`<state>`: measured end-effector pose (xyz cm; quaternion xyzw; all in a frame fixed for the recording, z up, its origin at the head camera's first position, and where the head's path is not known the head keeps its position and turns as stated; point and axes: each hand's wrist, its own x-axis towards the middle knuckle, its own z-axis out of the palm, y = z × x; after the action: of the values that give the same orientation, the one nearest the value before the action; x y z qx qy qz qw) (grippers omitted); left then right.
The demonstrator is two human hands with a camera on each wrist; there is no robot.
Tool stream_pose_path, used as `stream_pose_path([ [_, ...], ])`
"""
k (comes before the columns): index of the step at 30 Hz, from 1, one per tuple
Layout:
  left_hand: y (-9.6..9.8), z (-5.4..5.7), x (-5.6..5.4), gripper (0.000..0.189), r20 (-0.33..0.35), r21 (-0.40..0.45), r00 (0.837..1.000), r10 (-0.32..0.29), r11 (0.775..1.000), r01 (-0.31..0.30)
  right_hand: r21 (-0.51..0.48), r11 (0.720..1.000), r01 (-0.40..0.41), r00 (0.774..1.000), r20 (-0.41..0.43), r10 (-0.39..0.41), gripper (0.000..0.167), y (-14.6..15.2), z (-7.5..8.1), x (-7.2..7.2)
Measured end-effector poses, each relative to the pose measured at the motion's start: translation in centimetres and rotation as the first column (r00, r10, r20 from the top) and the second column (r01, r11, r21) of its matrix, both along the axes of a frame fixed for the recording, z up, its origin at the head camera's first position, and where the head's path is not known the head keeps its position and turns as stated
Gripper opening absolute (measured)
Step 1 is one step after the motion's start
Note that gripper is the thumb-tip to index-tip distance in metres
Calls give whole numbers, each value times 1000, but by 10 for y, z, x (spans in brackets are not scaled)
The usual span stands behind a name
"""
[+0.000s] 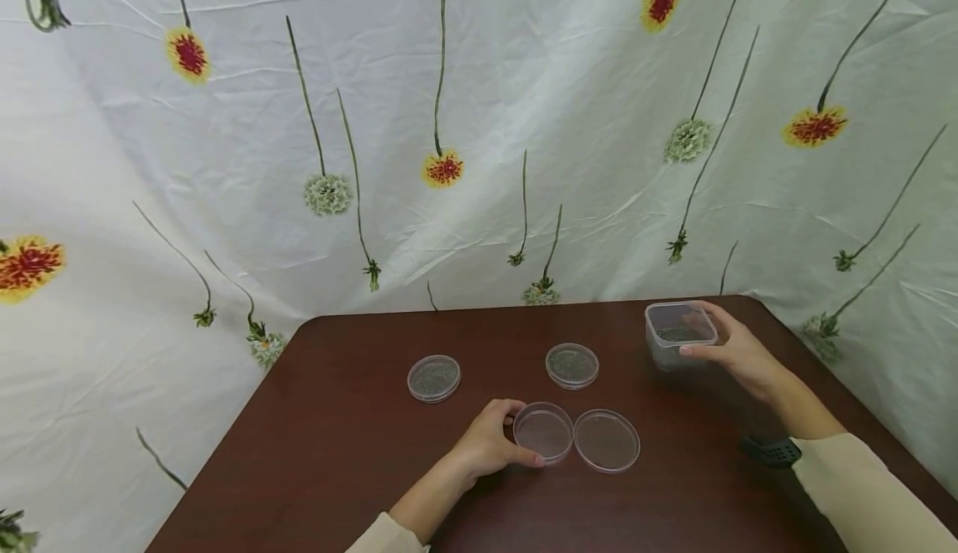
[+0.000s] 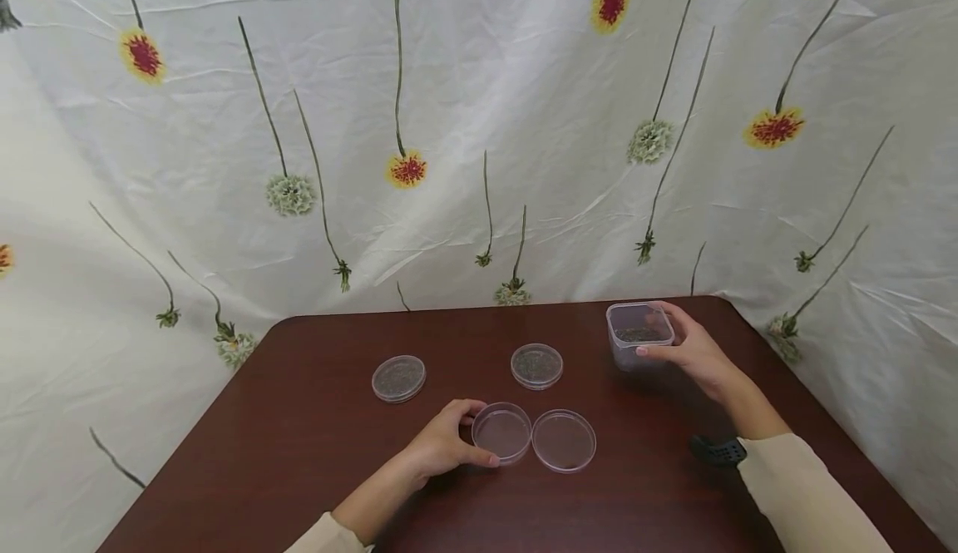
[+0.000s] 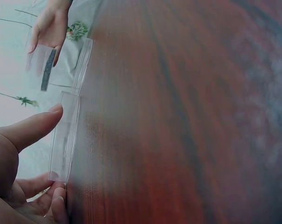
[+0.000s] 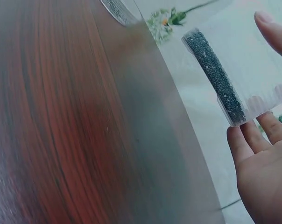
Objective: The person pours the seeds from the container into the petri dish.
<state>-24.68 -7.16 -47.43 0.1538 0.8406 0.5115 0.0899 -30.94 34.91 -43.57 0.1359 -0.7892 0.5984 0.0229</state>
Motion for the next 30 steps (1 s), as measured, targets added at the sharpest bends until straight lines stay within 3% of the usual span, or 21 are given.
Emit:
stream_pose_path([
  [18, -2, -3, -1, 72, -4, -3, 1000, -4, 1000, 4, 25, 995, -99, 995, -7, 99, 85, -46, 20, 4],
  [30, -3, -2, -2, 69, 11, 3, 1000, -7, 1000, 7, 32, 989, -146, 989, -3, 147, 90, -71, 23, 9],
])
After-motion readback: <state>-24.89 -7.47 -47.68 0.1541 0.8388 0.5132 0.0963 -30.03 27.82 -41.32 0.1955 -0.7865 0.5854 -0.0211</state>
